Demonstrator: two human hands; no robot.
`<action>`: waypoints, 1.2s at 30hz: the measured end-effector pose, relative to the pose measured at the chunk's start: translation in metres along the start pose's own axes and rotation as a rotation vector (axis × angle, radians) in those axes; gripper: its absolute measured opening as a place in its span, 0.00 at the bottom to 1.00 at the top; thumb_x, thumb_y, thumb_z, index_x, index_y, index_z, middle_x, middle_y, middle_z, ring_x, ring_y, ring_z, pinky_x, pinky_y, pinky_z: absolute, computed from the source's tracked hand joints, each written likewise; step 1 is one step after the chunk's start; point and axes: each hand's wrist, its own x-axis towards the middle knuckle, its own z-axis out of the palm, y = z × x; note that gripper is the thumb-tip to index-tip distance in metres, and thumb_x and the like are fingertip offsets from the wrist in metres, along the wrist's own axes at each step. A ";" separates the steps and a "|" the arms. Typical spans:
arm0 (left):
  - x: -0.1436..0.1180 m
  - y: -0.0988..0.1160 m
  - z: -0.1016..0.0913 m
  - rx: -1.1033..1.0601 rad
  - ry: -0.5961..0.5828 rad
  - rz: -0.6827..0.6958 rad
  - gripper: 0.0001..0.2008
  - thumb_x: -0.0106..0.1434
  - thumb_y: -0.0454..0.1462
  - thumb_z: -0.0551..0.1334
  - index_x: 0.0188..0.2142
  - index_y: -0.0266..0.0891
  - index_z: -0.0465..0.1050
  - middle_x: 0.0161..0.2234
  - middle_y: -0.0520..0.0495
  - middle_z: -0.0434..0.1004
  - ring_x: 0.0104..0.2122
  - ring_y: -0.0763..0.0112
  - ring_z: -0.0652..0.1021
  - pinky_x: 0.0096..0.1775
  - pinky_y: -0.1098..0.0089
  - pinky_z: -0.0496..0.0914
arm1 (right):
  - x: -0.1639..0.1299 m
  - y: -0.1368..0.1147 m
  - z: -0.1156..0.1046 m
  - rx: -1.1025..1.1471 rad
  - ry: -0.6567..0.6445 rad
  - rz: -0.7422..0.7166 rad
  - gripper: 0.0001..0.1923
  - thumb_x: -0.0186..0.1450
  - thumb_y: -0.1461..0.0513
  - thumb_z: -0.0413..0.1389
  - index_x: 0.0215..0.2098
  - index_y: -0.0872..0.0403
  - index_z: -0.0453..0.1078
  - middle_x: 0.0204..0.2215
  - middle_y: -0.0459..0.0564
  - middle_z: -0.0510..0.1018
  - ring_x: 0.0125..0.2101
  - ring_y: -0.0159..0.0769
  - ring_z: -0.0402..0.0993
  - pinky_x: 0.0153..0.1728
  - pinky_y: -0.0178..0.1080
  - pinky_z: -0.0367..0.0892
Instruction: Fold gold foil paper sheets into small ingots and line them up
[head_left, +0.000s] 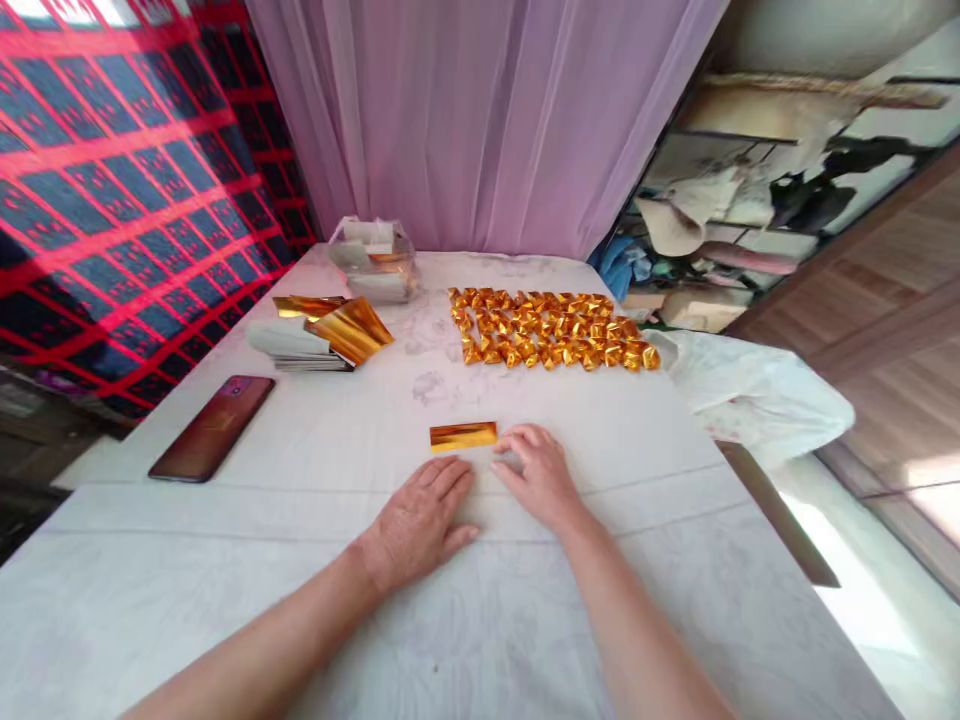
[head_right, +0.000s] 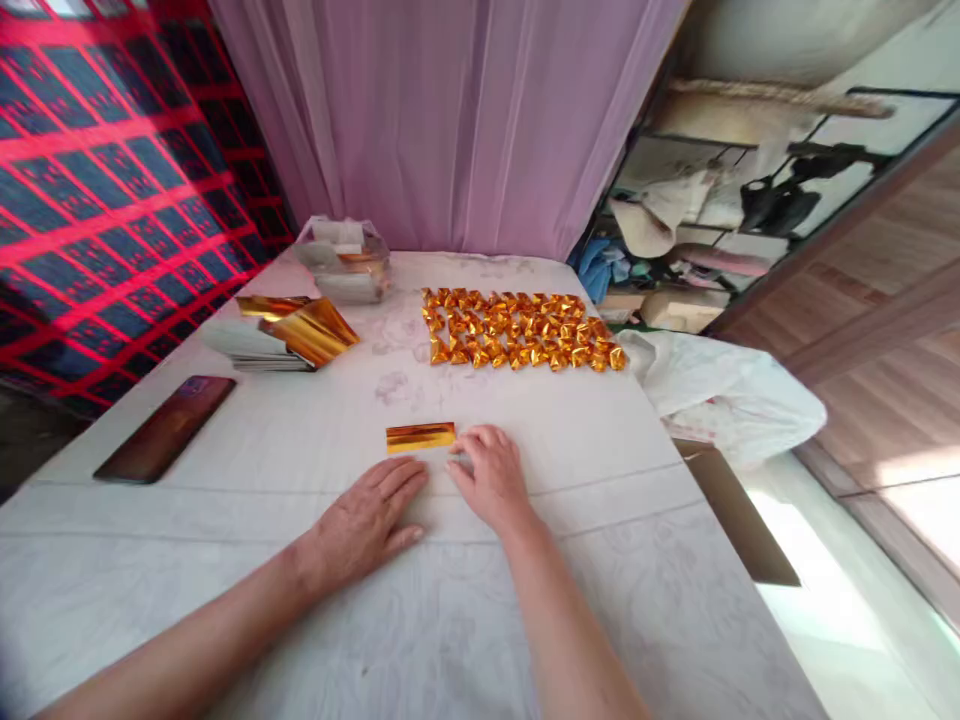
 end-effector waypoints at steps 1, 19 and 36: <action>-0.001 -0.001 0.000 -0.007 0.012 0.002 0.30 0.67 0.50 0.58 0.60 0.31 0.65 0.59 0.36 0.70 0.59 0.50 0.69 0.60 0.52 0.65 | 0.000 0.000 0.000 -0.005 0.000 -0.001 0.06 0.61 0.63 0.62 0.37 0.50 0.71 0.41 0.49 0.75 0.47 0.42 0.70 0.48 0.45 0.62; -0.026 -0.015 -0.004 0.052 0.079 0.002 0.26 0.70 0.48 0.56 0.59 0.32 0.66 0.60 0.37 0.70 0.60 0.54 0.69 0.61 0.53 0.63 | -0.001 0.000 -0.001 -0.018 -0.009 0.025 0.05 0.62 0.62 0.60 0.37 0.48 0.72 0.41 0.48 0.75 0.47 0.42 0.69 0.47 0.44 0.62; -0.036 -0.021 -0.011 0.065 0.112 -0.058 0.21 0.72 0.46 0.52 0.55 0.36 0.72 0.58 0.43 0.73 0.57 0.56 0.72 0.60 0.53 0.63 | -0.003 -0.009 0.000 -0.063 0.019 0.027 0.04 0.63 0.63 0.56 0.37 0.50 0.70 0.42 0.50 0.75 0.46 0.42 0.69 0.46 0.44 0.61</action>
